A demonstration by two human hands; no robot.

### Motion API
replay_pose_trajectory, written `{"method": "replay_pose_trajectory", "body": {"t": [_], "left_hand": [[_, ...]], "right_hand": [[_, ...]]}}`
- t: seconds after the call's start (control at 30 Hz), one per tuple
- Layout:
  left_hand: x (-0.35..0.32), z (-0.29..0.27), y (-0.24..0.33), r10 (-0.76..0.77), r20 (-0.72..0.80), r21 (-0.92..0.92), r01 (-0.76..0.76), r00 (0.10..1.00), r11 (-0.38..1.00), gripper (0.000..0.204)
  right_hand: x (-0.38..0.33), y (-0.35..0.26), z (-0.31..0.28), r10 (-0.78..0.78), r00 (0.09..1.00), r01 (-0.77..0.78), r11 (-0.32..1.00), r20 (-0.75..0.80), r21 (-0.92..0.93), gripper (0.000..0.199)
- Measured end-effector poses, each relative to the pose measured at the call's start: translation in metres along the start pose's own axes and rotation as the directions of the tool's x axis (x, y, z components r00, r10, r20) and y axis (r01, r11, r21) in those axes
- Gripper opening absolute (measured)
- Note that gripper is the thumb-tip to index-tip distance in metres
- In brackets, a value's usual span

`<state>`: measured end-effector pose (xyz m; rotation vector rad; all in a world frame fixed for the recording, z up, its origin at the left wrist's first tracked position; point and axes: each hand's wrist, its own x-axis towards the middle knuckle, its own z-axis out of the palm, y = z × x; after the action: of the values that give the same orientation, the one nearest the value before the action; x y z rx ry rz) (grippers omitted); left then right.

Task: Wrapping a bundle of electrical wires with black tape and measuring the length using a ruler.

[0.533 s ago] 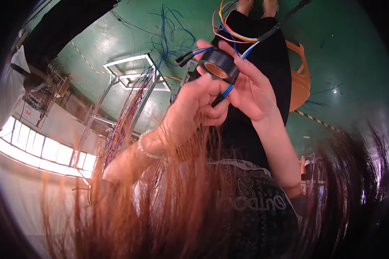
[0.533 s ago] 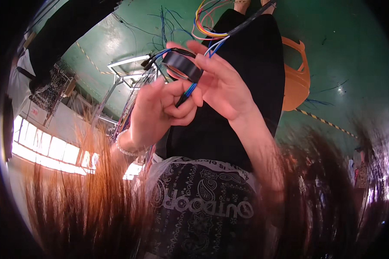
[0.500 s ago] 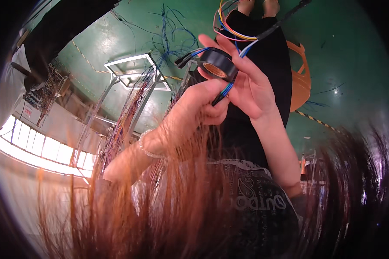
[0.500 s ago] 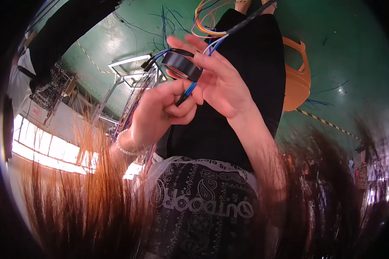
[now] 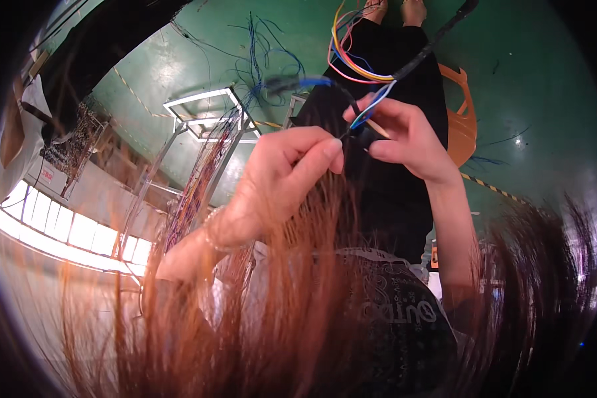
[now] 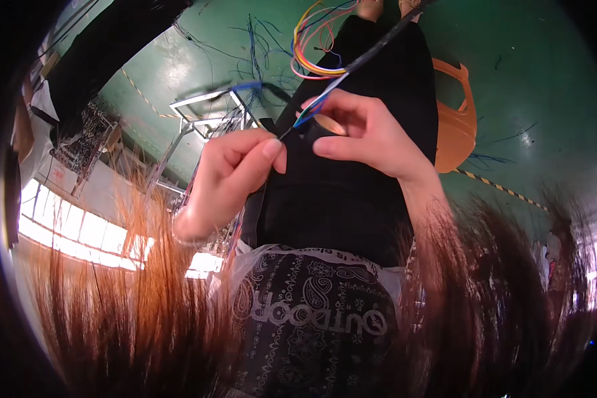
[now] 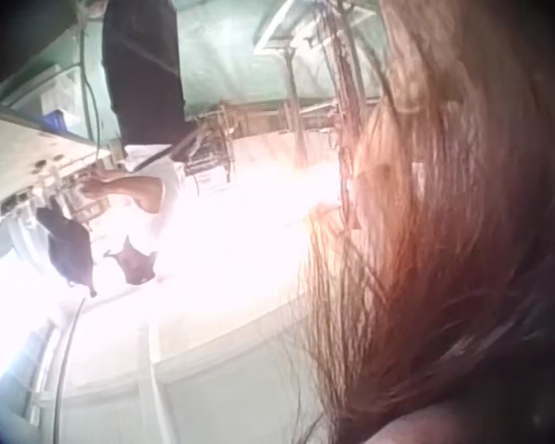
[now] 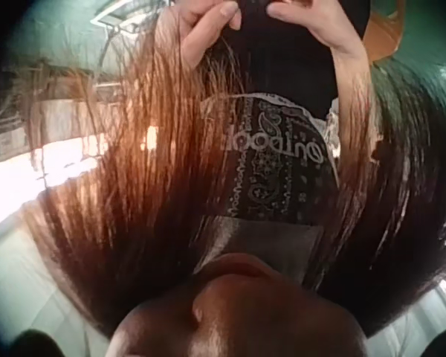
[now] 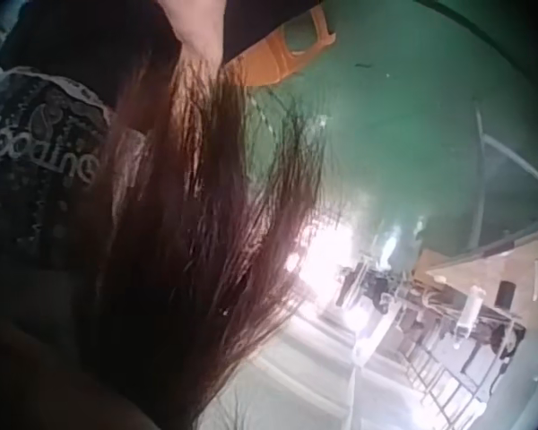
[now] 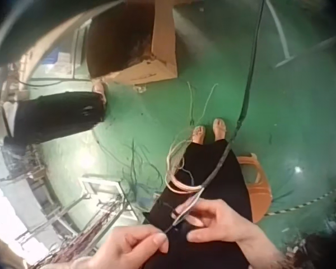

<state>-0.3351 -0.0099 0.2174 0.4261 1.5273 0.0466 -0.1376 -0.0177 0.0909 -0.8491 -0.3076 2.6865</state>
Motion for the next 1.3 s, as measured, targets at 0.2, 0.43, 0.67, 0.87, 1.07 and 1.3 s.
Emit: {"method": "replay_pose_trajectory", "body": {"t": [0.2,0.43,0.67,0.87,1.07,1.3], "left_hand": [[0.008,0.015,-0.01,0.386,-0.093,0.571,-0.268,0.918,0.776,0.018],[0.011,0.022,-0.002,0.402,-0.022,0.419,-0.357,0.915,0.835,0.015],[0.009,0.018,0.019,-0.11,0.326,-0.546,0.282,0.939,0.789,0.035],[0.013,0.001,0.025,-0.159,0.399,-0.457,0.346,0.903,0.819,0.038],[0.021,-0.004,0.035,-0.176,0.385,-0.239,0.282,0.906,0.929,0.04],[0.02,0.006,0.019,-0.14,0.126,-0.307,0.173,0.982,0.936,0.026]], "right_hand": [[-0.032,-0.047,0.028,0.045,0.978,-0.051,0.998,-0.205,-0.024,0.052],[-0.011,-0.035,0.04,-0.089,0.86,0.033,0.992,-0.502,-0.118,0.031],[0.013,-0.01,0.052,-0.074,0.987,0.155,0.71,-0.146,0.687,0.053],[0.004,0.005,0.03,-0.238,0.967,0.249,0.809,-0.089,0.533,0.065],[-0.001,-0.006,0.029,-0.259,0.948,0.292,0.937,-0.182,0.189,0.075],[-0.023,-0.005,0.032,-0.134,0.925,0.192,0.972,-0.354,0.133,0.061]]}}
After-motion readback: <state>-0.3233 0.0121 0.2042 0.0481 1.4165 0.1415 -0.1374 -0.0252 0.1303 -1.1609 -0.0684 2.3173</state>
